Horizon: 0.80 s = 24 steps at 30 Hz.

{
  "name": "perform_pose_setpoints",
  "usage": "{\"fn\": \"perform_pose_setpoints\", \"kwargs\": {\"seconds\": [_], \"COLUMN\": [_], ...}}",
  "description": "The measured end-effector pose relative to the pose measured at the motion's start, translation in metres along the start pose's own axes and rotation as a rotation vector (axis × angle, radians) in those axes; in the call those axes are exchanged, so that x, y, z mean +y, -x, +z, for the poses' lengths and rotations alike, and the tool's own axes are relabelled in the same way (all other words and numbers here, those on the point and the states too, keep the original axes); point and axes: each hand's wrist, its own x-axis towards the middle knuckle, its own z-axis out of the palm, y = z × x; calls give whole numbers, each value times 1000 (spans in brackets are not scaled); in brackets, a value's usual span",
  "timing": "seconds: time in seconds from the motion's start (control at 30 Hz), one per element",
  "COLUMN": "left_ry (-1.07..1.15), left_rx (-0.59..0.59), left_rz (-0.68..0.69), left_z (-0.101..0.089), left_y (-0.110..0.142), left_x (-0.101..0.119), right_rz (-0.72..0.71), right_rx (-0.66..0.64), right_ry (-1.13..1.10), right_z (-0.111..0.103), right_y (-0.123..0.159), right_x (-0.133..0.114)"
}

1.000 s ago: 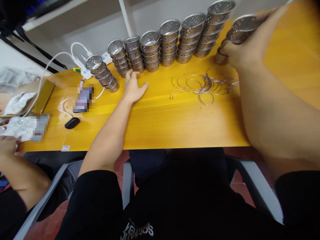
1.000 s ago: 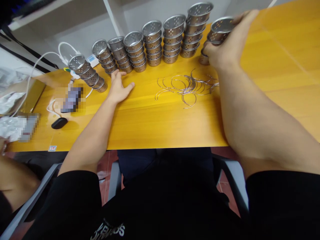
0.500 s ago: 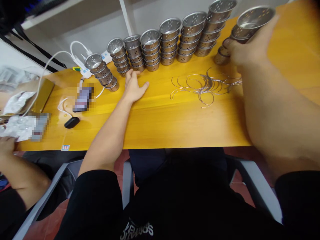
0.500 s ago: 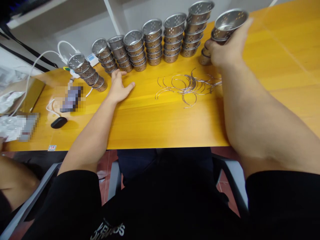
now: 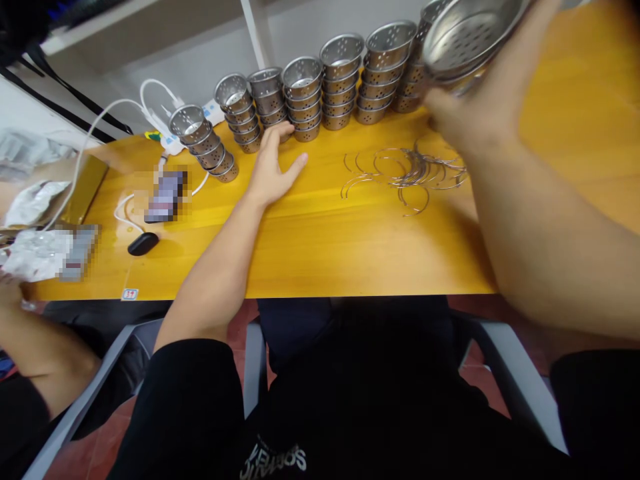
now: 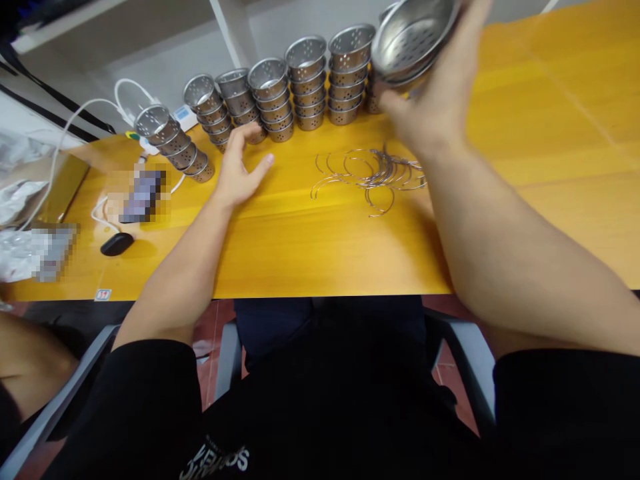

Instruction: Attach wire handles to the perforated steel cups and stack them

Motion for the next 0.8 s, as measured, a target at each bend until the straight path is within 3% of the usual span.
{"fn": "perform_pose_setpoints", "kwargs": {"seconds": [0.03, 0.07, 0.17, 0.27, 0.5, 0.67, 0.8], "left_ry": [22, 50, 130, 157, 156, 128, 109], "left_rx": [-22, -45, -96, -99, -79, -111, -90], "left_rz": [6, 5, -15, -50, -71, -4, -37], "left_z": [2, 4, 15, 24, 29, 30, 24], "left_y": [2, 5, 9, 10, 12, 14, 13], "left_x": [10, 19, 40, 48, 47, 48, 47], "right_rz": [-134, -238, -306, -327, -234, -245, -288], "right_rx": [-13, -117, -418, -550, -613, -660, -723], "right_ry": [-25, -63, -92, -112, -160, -234, -249], "right_z": [5, 12, 34, 52, 57, 51, 50], "right_y": [10, 21, 52, 71, 74, 69, 66], "right_x": [-20, -37, -65, -74, -81, -80, -71]}}
